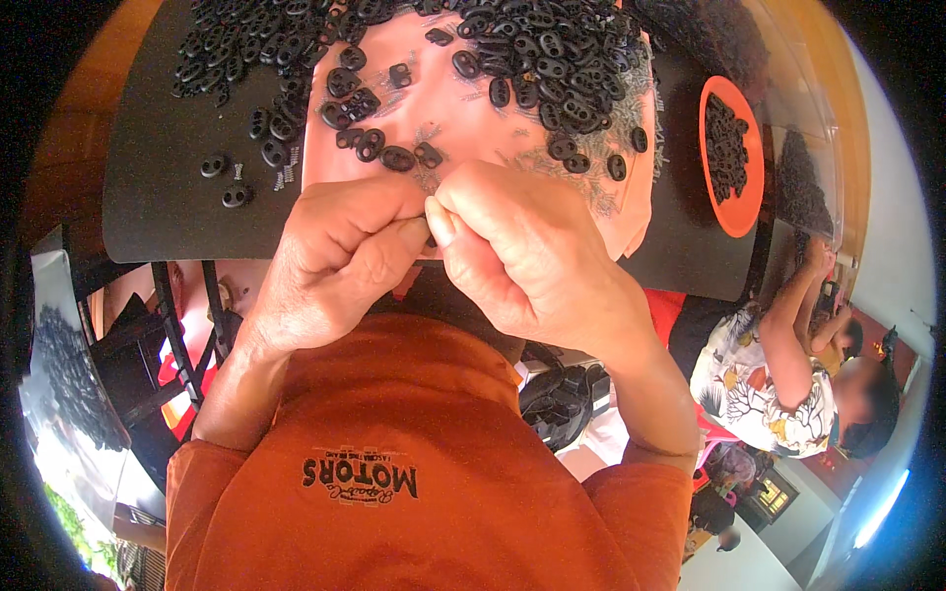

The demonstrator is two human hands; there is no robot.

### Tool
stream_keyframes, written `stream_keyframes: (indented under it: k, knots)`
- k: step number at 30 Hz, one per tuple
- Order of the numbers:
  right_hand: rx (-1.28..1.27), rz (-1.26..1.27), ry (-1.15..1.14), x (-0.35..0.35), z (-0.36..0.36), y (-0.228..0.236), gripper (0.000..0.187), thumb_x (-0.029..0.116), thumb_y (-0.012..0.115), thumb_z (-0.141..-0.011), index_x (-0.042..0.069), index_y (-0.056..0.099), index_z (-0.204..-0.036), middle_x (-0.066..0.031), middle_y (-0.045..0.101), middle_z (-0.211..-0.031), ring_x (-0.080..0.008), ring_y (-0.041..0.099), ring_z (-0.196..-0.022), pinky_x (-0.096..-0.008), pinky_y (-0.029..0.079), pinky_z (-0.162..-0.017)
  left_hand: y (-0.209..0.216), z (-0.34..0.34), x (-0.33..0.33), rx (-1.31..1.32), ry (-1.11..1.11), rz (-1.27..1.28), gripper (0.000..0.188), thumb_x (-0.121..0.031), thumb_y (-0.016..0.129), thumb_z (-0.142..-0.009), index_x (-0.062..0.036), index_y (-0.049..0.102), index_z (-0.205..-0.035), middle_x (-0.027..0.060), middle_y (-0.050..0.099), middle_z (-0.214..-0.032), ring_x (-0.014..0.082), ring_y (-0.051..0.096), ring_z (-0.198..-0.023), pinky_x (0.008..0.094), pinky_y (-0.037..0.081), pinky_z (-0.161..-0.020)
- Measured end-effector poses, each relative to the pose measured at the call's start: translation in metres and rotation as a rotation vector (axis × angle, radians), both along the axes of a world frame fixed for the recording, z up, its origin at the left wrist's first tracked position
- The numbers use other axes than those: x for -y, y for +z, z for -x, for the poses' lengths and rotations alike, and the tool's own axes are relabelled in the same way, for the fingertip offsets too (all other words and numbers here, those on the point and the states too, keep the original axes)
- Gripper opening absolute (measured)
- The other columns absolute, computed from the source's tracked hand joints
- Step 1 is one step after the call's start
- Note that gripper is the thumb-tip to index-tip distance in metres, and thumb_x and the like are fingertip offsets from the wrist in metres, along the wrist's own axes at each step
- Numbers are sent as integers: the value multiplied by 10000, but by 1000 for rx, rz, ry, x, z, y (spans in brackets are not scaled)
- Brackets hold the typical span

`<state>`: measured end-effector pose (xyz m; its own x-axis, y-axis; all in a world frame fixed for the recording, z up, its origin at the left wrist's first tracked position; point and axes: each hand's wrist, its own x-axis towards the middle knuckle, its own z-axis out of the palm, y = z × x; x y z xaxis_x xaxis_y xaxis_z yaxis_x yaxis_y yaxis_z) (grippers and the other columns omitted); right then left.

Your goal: The person assembles small black plastic key components by hand, inserting metal pins into the plastic pieces and placing the assembled units onto a pink sheet on the table. The person repeatedly picks up parts, aligns them, and secures them with pins, working continuously throughout the clip.

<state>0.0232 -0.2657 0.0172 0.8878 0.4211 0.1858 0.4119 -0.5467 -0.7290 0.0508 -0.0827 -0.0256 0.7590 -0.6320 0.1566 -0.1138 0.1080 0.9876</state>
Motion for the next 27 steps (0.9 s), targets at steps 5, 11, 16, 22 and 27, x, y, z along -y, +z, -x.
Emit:
stream_keyframes:
  k: [5,11,16,22,27]
  knots:
    - [-151,-18,65,6,-2,5,78,46,541,-894,15,498,-836,-83,491,-695,-231,504,-570,-327,402,-523,-1,1,0,19,8,24,137,-37,489,-881,19,545,-769,27,475,-611,101,464,-535,255,376,-496]
    - [-94,16,-41,20,-44,4,113,124,539,-930,16,540,-895,-104,547,-778,-239,578,-694,-326,467,-637,8,-3,3,-68,-4,-9,89,-3,493,-754,-9,456,-673,126,409,-564,253,413,-491,346,360,-487]
    - [246,480,66,-8,-83,1,103,53,544,-877,-25,533,-943,-129,570,-925,-203,573,-648,-326,482,-558,6,-3,0,-88,-39,-55,98,0,499,-828,18,526,-735,33,463,-610,88,441,-536,268,356,-492]
    - [290,647,20,1,-78,-6,172,53,564,-829,40,537,-998,-124,568,-963,-349,600,-791,-425,487,-668,0,-3,3,20,-11,25,104,2,490,-840,15,511,-739,34,441,-618,88,397,-550,265,347,-503]
    - [201,737,-41,11,-67,2,229,49,568,-775,46,544,-1003,-138,572,-978,-364,609,-835,-454,490,-680,5,-4,1,-15,-31,-26,102,-3,484,-847,10,517,-751,27,440,-624,85,392,-555,262,345,-506]
